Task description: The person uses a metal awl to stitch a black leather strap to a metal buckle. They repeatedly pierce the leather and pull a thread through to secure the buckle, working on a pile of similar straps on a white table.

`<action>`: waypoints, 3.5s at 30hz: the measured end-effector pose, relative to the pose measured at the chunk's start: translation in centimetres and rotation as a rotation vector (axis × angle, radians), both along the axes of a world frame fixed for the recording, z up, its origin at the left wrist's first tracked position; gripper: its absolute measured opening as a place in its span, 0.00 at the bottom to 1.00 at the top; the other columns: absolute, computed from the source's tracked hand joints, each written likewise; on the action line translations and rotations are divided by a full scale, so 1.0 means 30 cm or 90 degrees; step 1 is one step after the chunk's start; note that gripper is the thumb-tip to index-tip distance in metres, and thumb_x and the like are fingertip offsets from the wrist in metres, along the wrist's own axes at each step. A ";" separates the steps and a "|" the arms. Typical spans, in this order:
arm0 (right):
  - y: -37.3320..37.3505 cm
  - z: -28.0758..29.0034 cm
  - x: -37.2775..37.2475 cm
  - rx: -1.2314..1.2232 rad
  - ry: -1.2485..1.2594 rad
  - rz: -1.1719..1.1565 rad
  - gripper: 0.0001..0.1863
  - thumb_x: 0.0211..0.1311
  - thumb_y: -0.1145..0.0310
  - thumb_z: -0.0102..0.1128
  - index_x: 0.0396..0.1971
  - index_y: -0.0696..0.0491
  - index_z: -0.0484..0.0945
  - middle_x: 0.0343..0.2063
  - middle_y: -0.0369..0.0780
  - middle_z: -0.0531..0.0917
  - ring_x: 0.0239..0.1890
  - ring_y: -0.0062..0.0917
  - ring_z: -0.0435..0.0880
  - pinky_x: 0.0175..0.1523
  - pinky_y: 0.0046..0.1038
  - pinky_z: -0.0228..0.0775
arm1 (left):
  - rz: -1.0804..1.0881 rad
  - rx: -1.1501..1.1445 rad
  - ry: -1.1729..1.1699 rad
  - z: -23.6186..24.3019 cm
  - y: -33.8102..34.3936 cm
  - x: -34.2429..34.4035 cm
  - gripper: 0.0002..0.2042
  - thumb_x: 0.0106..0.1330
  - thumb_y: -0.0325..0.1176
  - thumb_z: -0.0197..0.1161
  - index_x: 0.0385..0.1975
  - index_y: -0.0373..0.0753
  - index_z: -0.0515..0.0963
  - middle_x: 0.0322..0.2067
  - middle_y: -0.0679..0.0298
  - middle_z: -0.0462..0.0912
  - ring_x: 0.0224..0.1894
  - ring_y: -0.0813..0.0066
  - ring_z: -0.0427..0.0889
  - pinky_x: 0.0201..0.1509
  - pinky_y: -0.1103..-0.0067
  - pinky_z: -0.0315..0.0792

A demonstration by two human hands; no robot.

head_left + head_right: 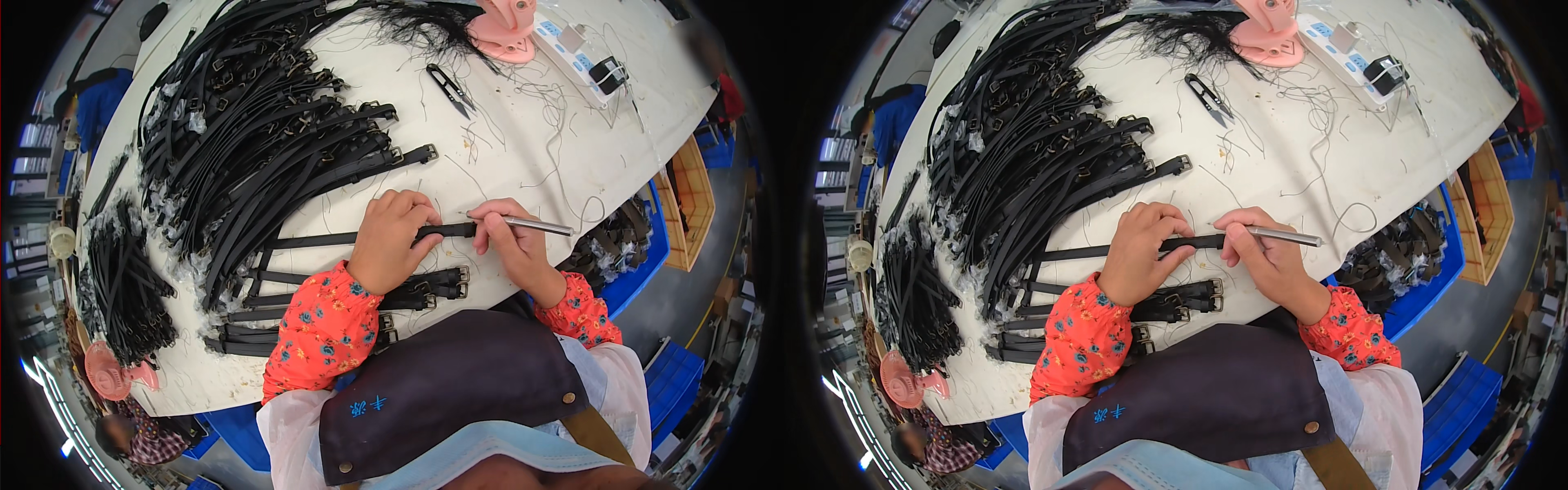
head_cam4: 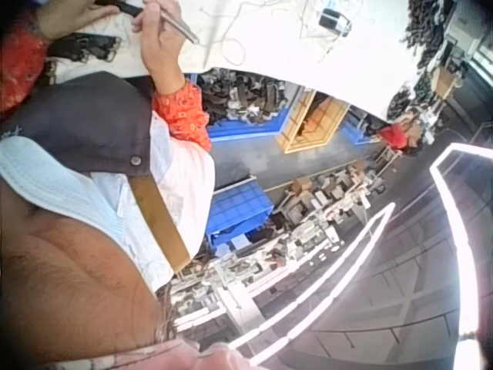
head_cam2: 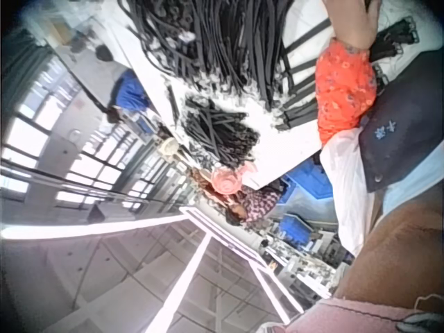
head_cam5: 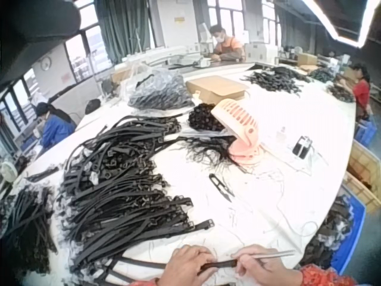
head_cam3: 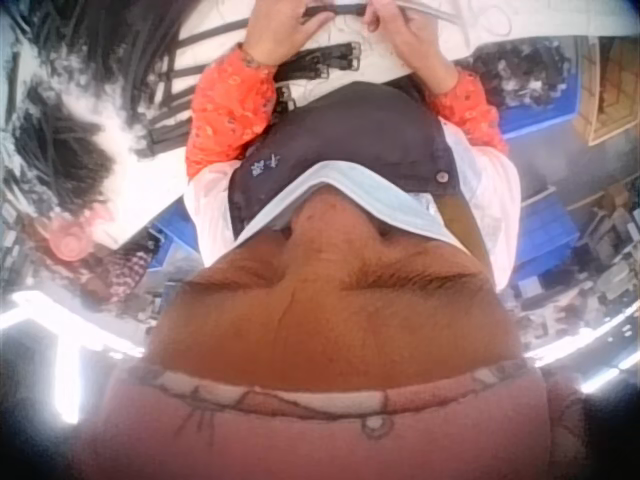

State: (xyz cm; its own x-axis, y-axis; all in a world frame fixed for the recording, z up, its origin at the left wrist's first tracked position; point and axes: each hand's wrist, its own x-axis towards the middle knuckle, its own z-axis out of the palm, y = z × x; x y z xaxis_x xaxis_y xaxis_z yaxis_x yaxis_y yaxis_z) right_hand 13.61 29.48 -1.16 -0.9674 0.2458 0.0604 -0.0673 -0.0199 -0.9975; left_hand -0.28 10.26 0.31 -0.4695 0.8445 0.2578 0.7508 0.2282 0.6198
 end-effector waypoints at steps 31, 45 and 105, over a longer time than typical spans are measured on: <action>-0.010 0.015 0.007 0.022 -0.029 0.038 0.11 0.78 0.68 0.51 0.44 0.59 0.81 0.25 0.36 0.81 0.25 0.14 0.79 0.31 0.19 0.74 | 0.036 0.059 -0.101 -0.021 0.030 0.044 0.05 0.59 0.19 0.66 0.33 0.34 0.79 0.32 0.58 0.80 0.35 0.57 0.80 0.40 0.70 0.75; -0.016 0.004 0.001 0.060 -0.019 0.050 0.10 0.77 0.70 0.52 0.46 0.59 0.81 0.33 0.38 0.80 0.26 0.15 0.81 0.34 0.19 0.76 | 0.064 0.025 -0.149 -0.023 0.033 0.042 0.03 0.60 0.22 0.66 0.32 0.34 0.79 0.30 0.59 0.80 0.32 0.64 0.79 0.36 0.74 0.75; -0.020 0.009 0.000 0.012 0.026 0.009 0.11 0.77 0.70 0.53 0.49 0.61 0.80 0.33 0.41 0.84 0.31 0.17 0.83 0.37 0.20 0.77 | 0.301 0.373 -0.385 -0.017 -0.043 -0.076 0.05 0.75 0.29 0.58 0.44 0.37 0.73 0.37 0.64 0.80 0.34 0.82 0.75 0.37 0.83 0.70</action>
State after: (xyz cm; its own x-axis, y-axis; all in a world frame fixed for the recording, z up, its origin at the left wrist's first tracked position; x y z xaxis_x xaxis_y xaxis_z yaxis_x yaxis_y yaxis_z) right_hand 13.62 28.89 -0.90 -0.9676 0.2303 0.1039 -0.1072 -0.0019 -0.9942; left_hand -2.56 8.97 -0.18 -0.9200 0.3477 0.1809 0.1767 -0.0440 0.9833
